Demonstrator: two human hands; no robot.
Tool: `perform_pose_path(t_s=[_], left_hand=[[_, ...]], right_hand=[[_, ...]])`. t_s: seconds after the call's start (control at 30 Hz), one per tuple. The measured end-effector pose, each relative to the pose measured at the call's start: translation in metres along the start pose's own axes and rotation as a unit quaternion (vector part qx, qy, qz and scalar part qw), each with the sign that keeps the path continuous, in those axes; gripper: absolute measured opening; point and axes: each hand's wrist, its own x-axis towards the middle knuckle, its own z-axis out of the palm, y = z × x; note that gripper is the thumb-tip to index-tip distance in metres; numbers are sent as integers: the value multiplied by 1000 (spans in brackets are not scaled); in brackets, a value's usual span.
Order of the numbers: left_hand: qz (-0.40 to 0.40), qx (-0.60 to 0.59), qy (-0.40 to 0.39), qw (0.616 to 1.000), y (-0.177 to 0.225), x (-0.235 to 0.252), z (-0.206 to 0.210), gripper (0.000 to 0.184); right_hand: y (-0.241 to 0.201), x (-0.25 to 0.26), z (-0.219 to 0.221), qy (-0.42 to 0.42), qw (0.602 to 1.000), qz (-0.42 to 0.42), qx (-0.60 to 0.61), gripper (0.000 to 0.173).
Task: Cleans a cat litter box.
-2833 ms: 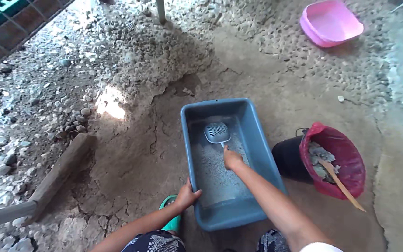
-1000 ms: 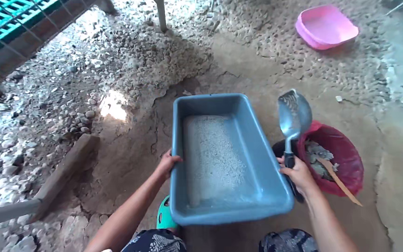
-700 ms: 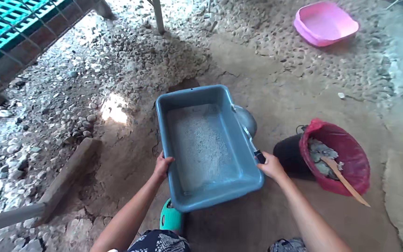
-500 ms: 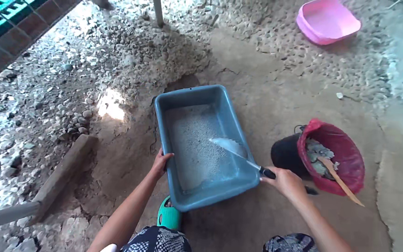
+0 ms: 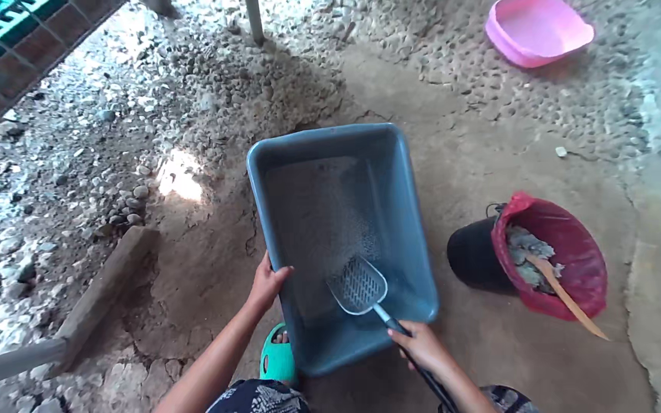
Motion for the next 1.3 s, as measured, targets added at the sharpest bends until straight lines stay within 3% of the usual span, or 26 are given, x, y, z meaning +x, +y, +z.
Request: perform_pose_path(t_s=[0.13,0.27,0.37,0.53,0.7,0.8,0.93,1.13,1.3], left_hand=[[31,30,-3,999,6,-21,7,70],[39,23,2,999,3,-23,5,69],[26,6,8,1000,2,-14,3,71],[-17,-30,-7,999,-14,42,-12,70],[-59,-77,4,995,-46,74,-15,65],[-91,-119,1,989,-66,45,-8,74],[-214,-90,-25,972,-82,-13,13,59],[-213,-53,-62,974,-74,2,53,53],[-202,-61,-110,971,-71,27,96,58]], right_hand=[[-66,5,22,30,991,-85,97,31],[-152,19,7,62,972,-172,145,32],[-180,42,1,95,960,-213,156,31],[-143,52,4,154,948,-259,104,31],[-101,44,-6,158,956,-242,50,32],[-84,41,-9,167,958,-224,58,30],[-64,37,-16,158,967,-185,80,30],[-33,30,-25,133,967,-162,146,27],[-15,6,-57,166,945,-162,232,23]])
